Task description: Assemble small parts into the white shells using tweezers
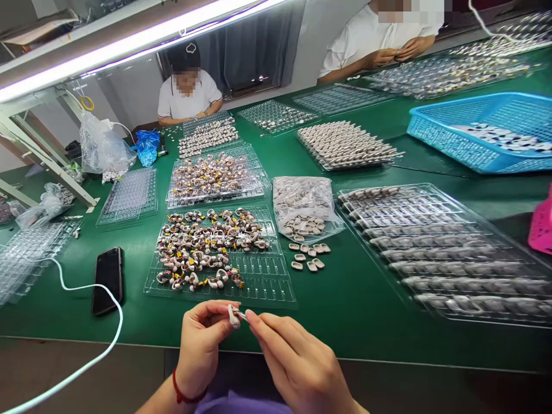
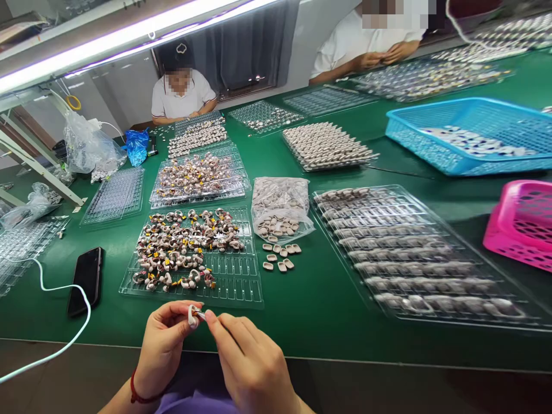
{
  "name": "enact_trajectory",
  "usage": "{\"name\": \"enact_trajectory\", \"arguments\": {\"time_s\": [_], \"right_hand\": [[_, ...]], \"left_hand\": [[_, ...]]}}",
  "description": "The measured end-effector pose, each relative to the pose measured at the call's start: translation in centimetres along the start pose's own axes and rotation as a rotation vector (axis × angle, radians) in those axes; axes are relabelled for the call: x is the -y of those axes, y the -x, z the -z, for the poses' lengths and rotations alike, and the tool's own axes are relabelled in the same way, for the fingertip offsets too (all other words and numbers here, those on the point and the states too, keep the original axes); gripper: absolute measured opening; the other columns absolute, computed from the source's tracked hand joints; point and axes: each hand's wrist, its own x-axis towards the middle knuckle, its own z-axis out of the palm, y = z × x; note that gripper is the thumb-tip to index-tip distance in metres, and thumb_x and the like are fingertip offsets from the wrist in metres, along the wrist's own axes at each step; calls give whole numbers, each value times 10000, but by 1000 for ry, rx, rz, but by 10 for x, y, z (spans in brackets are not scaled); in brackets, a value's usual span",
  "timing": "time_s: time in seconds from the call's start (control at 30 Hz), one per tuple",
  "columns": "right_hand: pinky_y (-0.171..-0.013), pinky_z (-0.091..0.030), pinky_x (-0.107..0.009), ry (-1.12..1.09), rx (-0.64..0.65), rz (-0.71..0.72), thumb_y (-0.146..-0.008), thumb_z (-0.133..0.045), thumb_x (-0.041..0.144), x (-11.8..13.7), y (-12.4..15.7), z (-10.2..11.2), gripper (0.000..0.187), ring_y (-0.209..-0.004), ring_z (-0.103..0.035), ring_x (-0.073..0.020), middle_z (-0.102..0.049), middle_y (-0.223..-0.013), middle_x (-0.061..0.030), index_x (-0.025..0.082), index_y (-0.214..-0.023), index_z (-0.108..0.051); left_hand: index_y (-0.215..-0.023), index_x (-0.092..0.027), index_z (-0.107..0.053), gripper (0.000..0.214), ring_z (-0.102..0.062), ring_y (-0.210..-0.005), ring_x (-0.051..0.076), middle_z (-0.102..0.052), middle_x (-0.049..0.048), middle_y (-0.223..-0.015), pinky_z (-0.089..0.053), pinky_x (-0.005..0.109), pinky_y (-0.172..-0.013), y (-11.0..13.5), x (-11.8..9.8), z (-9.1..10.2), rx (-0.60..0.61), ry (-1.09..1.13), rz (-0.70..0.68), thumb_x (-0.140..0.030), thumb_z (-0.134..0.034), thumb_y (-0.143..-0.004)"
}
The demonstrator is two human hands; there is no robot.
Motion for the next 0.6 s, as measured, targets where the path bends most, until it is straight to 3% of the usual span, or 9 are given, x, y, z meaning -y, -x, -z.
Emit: {"name": "enact_trajectory", "arguments": {"time_s": [0.17,0.43,0.5,0.6], "right_hand": [[-644,-598,-269,-145,-26,-95,-917,-487,28,1,0,-2,381,-750,-670,-177,-688,-883,-82,189,-1238,-615],[-674,-603,-303,-64,48,8,-903,-466,14,-5,-1,4,394,-761,-691,-214,-702,-921,-90,207,-1225,-586],[-678,-602,-281,-69,70,-43,-924,-448,54,-17,-9,12,334,-764,-690,-210,-683,-896,-79,217,-1181,-586],[-647,-601,-313,12,26,-140,-935,-491,141,-57,-26,31,240,-756,-682,-245,-645,-888,-109,191,-1149,-588]], "left_hand": [[-670,-179,-782,213,-701,-696,148,-792,40,-765,-558,221,-713,1,1,-3,-20,39,6,-185,-917,-505],[-647,-202,-784,188,-688,-669,151,-786,17,-721,-553,213,-688,-1,-5,-1,-19,-25,-1,-209,-908,-505],[-644,-213,-785,174,-688,-670,154,-786,4,-724,-554,208,-684,-2,-8,1,-13,-53,-12,-214,-904,-517],[-642,-224,-787,160,-688,-673,147,-787,-11,-732,-555,194,-683,-5,-10,2,6,-63,-13,-209,-900,-530]]}}
